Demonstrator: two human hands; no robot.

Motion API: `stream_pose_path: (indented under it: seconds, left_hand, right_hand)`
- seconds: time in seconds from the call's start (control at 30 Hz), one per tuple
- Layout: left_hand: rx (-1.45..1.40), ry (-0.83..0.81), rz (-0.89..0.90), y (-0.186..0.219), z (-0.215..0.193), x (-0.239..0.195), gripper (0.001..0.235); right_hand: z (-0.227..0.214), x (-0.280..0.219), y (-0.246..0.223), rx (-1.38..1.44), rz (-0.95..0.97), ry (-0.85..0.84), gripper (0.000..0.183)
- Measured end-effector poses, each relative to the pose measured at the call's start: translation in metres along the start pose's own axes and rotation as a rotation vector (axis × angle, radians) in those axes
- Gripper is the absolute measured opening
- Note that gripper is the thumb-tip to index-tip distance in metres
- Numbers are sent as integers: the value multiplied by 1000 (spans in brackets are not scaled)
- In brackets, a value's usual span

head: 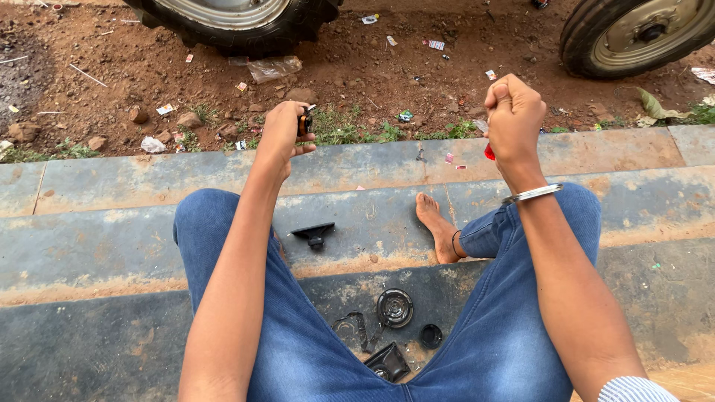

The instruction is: The person sits on steps and uses a red screwdriver to assemble small black mechanical parts. They manipulate a circular component and a rectangular housing, tightening screws to join them together.

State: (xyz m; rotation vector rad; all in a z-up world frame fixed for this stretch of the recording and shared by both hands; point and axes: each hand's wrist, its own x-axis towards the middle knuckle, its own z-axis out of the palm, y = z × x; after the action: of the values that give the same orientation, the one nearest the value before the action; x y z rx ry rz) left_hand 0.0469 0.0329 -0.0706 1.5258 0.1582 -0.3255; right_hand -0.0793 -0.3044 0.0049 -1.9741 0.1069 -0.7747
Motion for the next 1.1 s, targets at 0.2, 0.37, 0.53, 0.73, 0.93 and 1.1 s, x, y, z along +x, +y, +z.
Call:
stream_pose_path:
  seconds: [0.2, 0.37, 0.53, 0.73, 0.93, 1.1]
  left_hand:
    - [697, 431, 577, -37, 2, 22, 48]
    - [494, -121, 629, -21, 50, -11, 47]
    - [54, -699, 556, -18, 105, -65, 37]
    - [541, -472, 612, -31, 94, -46, 19]
    - [829, -589, 307, -69, 83, -21, 19]
    - [1022, -656, 2, -76, 82, -21, 24]
  right_hand:
    - [22, -13, -5, -108, -27, -129, 29]
    - [55, -34, -9, -146, -186, -352, 26]
    - [64, -46, -14, -103, -125, -450, 15]
    - [27, -13, -17, 0, -426, -338, 27]
    - [-14, 5, -3, 349, -61, 204, 27]
    - [-40, 22, 27, 200, 5, 279, 22]
